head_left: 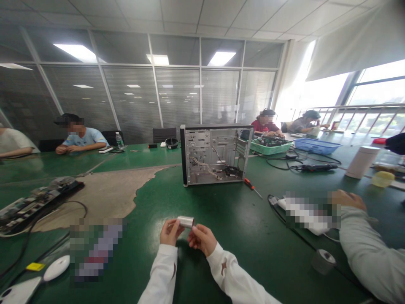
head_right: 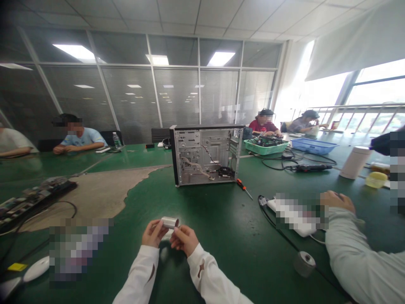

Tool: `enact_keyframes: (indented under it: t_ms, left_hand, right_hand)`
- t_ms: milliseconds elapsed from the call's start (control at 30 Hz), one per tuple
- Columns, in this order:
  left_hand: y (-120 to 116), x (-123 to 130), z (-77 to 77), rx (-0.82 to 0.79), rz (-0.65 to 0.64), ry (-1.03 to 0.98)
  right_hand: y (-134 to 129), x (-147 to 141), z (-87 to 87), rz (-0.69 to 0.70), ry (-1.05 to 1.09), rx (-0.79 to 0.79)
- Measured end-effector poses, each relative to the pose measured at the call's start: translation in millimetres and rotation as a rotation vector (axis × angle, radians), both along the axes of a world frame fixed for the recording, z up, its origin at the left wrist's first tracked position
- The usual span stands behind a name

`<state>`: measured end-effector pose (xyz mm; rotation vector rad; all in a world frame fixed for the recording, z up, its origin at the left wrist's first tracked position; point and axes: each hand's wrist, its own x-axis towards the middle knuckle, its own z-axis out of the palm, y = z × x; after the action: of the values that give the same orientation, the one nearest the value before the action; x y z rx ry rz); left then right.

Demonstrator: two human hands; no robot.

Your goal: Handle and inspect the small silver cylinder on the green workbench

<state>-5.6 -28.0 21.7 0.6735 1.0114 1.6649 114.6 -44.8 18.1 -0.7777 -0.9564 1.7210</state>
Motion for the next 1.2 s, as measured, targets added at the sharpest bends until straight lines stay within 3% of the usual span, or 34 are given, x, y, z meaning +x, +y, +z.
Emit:
enact_keyframes:
  t_ms: [100, 233, 333, 433, 667, 767, 933, 1067, 1200]
  left_hand:
    - [-1, -4, 4.3, -0.131, -0.043, -0.163]
    - [-2, -5, 8.0, -0.25, -0.08, -0.224]
    - [-1, -3, 6.2, -0.313, -0.115, -0.198]
    - [0, 0, 1.1, -0.337, -0.193, -0.157]
    - [1, 2, -6.3, -0.358, -0.267, -0.087]
    - [0, 2, -3.3, -0.34, -0.27, -0.006]
    - [-5, 4, 3.8, -0.298, -0.281, 0.116]
    - [-5, 5, 2.2, -0.234, -0.289, 0.146]
    - [-3, 4, -3.9, -0.131, -0.278, 0.218]
  right_hand:
    - [-6, 0, 5.9, 0.03, -0.081, 0.133]
    - [-10, 1, 11.5, -0.091, -0.092, 0.252]
    - [-11, 3, 14.3, -0.18, -0.069, 0.294]
    - [-14, 7, 18.4, -0.17, -0.106, 0.343]
    - [-25, 13, 31.0, -0.188, -0.427, 0.65]
    - [-26, 12, 31.5, -0.235, -0.479, 0.694]
    - [-21, 10, 24.0, -0.335, -0.459, 0.563]
    - [-11, 15, 20.2, -0.381, -0.297, 0.303]
    - [-1, 22, 21.0, -0.336, -0.03, 0.031]
